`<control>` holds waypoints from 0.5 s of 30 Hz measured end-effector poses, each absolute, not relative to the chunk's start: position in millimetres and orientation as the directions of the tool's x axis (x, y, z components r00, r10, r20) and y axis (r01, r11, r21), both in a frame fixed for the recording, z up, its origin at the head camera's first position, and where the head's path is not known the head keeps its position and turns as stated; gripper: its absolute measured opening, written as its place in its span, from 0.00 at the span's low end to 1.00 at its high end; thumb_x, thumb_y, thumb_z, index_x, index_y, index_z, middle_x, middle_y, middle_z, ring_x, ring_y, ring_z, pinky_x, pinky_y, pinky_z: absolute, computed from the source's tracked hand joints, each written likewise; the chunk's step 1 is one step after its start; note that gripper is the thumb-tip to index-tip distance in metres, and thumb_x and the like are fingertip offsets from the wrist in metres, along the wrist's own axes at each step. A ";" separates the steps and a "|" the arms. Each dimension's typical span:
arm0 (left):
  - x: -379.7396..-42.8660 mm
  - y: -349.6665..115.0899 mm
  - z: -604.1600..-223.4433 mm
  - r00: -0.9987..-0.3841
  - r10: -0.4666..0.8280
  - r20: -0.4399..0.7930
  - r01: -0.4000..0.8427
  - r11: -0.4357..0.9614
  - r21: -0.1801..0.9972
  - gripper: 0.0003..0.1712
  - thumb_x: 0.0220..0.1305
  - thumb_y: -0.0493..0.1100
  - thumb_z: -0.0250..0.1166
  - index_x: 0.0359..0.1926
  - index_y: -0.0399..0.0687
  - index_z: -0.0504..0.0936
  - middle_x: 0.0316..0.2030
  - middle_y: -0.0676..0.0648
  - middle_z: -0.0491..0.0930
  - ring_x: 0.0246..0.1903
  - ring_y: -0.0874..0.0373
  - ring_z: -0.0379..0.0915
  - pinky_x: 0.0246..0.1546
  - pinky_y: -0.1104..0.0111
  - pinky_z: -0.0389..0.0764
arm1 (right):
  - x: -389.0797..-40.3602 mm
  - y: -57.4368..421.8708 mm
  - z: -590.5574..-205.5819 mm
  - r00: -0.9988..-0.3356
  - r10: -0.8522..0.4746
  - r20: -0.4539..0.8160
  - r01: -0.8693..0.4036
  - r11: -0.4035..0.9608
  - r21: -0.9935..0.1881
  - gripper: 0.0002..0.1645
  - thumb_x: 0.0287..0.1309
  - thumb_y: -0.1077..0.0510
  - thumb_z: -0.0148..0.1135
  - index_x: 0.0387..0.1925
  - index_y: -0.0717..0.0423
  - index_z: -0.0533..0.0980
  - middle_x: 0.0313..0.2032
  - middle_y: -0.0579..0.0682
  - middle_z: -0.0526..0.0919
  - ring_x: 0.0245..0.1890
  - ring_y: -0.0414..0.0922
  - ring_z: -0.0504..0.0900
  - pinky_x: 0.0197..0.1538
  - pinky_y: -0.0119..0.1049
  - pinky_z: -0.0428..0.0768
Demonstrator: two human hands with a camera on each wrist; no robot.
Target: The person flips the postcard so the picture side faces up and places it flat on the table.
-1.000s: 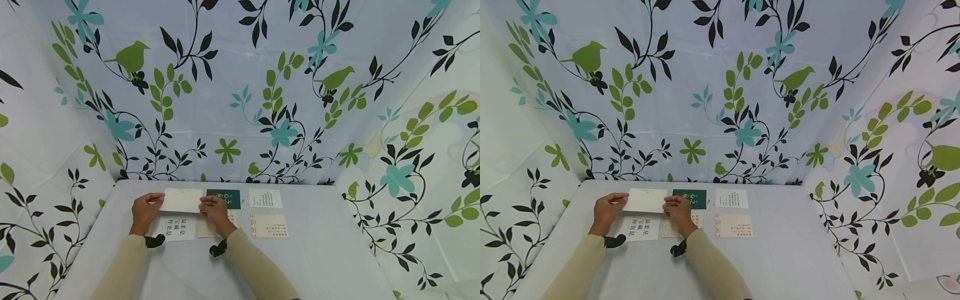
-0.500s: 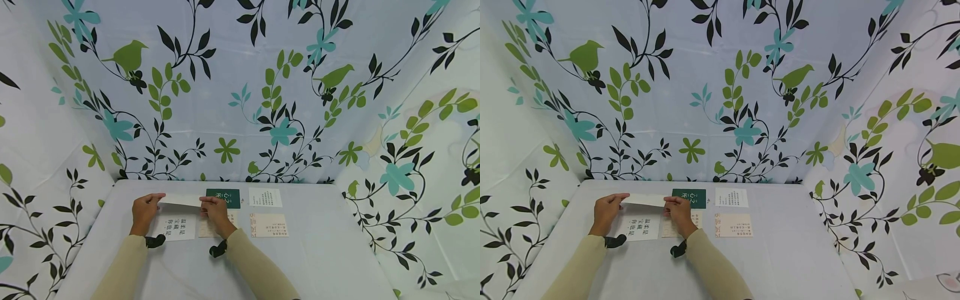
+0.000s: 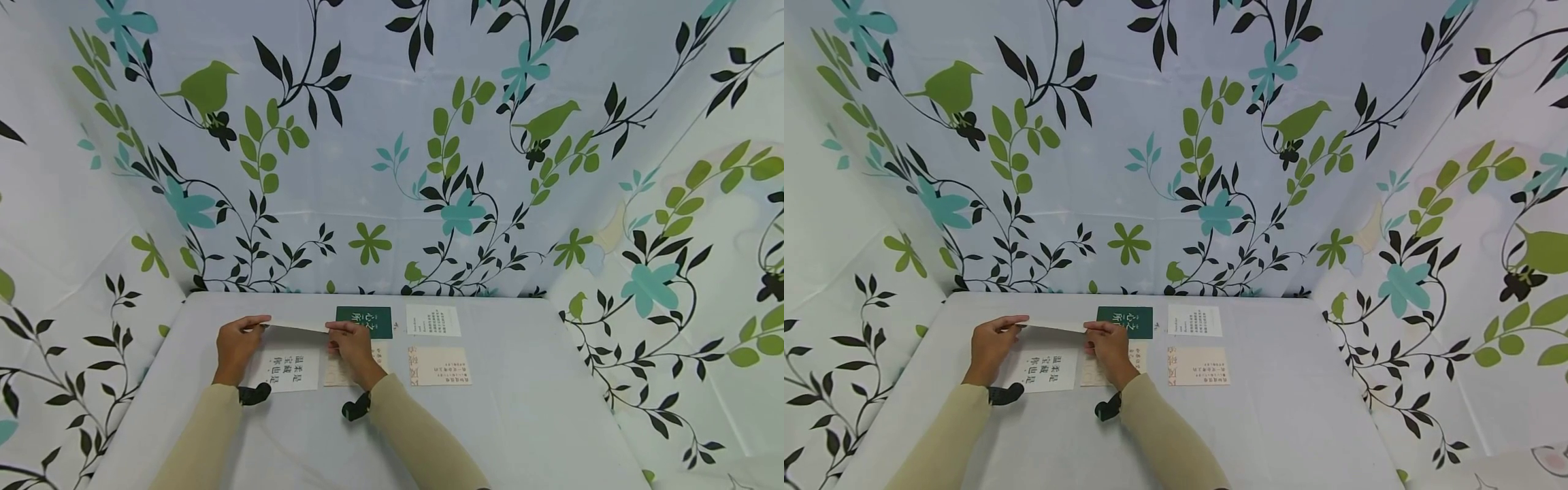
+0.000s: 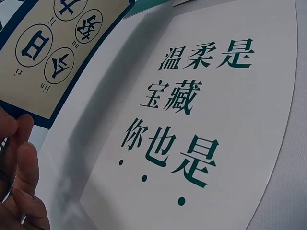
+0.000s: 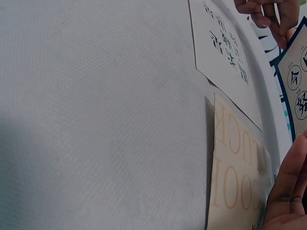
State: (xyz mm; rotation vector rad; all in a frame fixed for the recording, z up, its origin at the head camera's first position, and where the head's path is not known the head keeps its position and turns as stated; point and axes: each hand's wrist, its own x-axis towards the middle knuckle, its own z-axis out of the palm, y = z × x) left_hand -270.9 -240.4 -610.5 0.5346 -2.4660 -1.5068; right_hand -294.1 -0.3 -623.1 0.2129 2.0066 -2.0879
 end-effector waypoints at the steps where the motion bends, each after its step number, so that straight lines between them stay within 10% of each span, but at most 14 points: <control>1: -271.1 -240.1 -610.3 -0.915 -0.404 -0.008 -0.193 0.420 0.887 0.14 0.76 0.40 0.62 0.54 0.46 0.91 0.52 0.39 0.88 0.49 0.53 0.77 0.35 0.79 0.74 | -294.1 -0.1 -622.6 -0.961 -0.071 -0.268 0.270 -0.028 -0.962 0.10 0.69 0.61 0.67 0.48 0.52 0.89 0.42 0.49 0.91 0.33 0.41 0.86 0.40 0.35 0.88; 15: -275.0 -236.2 -605.4 -0.901 -0.427 -0.074 -0.269 0.418 0.868 0.16 0.73 0.44 0.68 0.56 0.41 0.88 0.57 0.38 0.85 0.52 0.49 0.74 0.45 0.66 0.70 | -290.8 -1.0 -617.2 -0.954 -0.041 -0.296 0.298 -0.027 -0.954 0.07 0.70 0.58 0.69 0.46 0.49 0.88 0.43 0.46 0.93 0.33 0.41 0.86 0.41 0.36 0.88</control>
